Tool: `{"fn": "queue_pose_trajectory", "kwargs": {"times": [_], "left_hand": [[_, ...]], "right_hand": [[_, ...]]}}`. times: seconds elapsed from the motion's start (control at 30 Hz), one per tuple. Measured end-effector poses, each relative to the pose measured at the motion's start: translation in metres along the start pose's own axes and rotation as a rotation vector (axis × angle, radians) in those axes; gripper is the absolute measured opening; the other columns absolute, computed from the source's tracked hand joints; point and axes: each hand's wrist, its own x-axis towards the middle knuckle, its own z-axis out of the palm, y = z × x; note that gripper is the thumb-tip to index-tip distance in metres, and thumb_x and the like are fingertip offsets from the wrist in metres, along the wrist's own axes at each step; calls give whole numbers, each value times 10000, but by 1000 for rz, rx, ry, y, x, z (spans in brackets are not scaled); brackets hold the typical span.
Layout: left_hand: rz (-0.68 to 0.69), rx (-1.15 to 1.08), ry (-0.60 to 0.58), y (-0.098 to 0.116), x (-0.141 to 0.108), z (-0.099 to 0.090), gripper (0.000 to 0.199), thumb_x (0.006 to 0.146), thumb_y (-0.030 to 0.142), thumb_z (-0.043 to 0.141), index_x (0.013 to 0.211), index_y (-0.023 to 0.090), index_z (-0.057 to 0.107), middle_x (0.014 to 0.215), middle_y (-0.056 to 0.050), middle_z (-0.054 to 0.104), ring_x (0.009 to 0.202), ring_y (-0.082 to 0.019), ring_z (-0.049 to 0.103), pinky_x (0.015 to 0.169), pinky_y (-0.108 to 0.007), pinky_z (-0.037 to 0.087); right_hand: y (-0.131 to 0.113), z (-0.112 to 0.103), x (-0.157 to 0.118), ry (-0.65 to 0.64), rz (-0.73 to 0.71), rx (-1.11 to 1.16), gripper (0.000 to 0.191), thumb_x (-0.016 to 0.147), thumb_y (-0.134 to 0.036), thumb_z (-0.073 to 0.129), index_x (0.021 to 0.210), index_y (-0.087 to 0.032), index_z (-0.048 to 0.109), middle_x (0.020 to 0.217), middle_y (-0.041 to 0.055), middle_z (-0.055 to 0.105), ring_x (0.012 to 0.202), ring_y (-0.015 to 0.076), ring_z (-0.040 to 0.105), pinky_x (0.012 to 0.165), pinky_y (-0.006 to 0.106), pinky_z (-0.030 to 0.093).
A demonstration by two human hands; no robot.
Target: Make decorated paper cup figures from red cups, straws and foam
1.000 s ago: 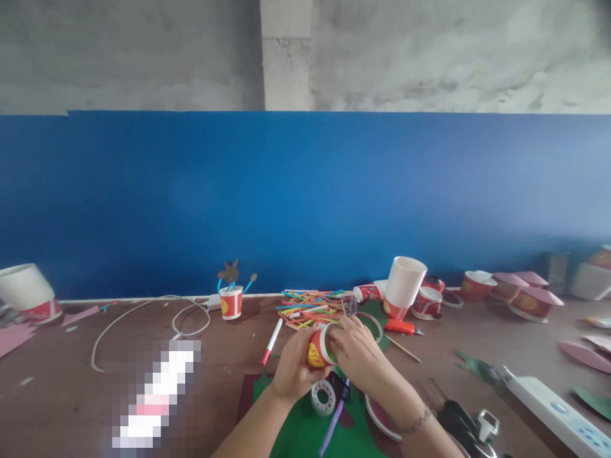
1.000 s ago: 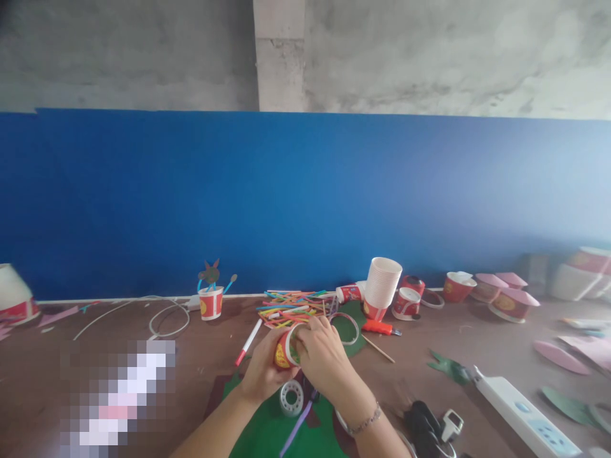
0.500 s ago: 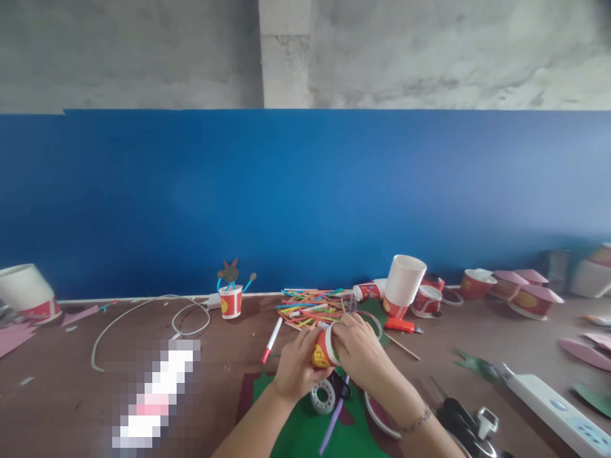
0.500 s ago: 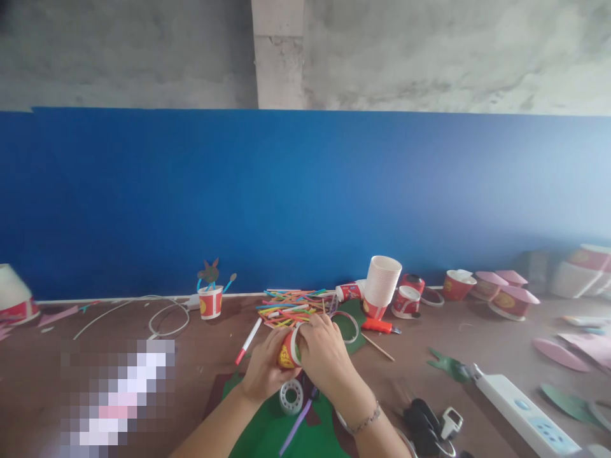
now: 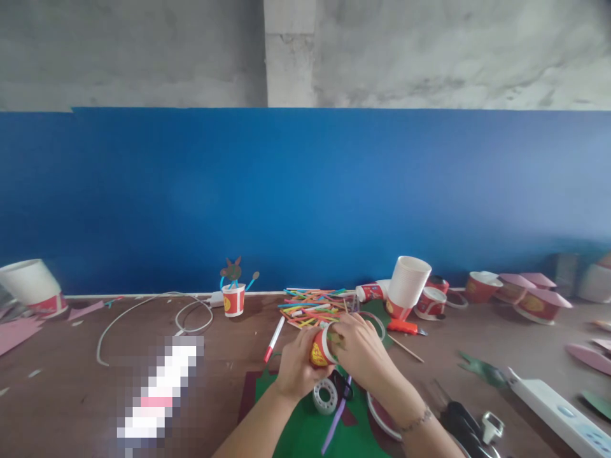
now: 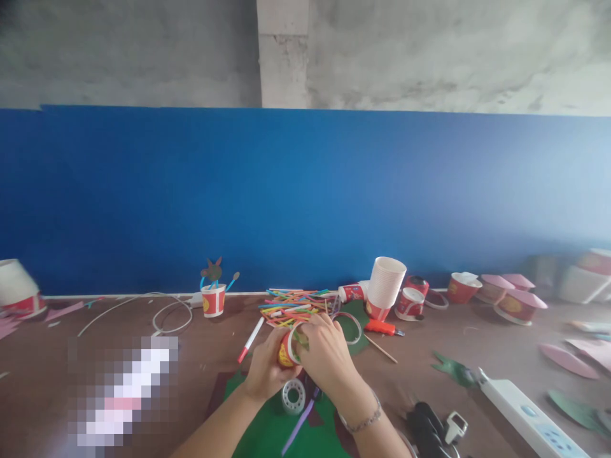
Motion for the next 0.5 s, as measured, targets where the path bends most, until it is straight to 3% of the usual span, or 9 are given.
{"fn": "queue_pose_trajectory", "kwargs": {"times": [0.1,0.2,0.37,0.5], "left_hand": [[-2,-47,30,5,1,-1,557,678,240,663,1178,257,419,1062,-47,604,960,-236,609,781,-323,506],[-4,-82,29,7,2,-1,540,673,242,667,1161,243,436,1048,-54,610,955,-240,608,777,-325,506],[-57,-87,-50,7,1,-2,541,624,206,687,1118,257,474,997,-26,630,876,-225,625,731,-302,507],[-104,-199,-18,6,0,-1,580,631,244,701,1160,247,465,1016,-23,644,898,-215,627,783,-304,501]], "right_hand": [[3,0,0,-33,1,41,198,758,-99,483,656,-191,627,789,34,606,814,182,514,710,287,308],[2,0,1,46,-32,17,247,799,-106,457,617,-182,606,753,39,596,802,180,508,710,289,310],[-2,-1,-1,17,-116,1,254,771,-83,460,577,-178,594,732,45,604,803,183,518,700,293,317],[5,-5,1,38,-15,258,169,767,-177,503,654,-190,627,733,30,621,736,178,540,665,283,366]]}}
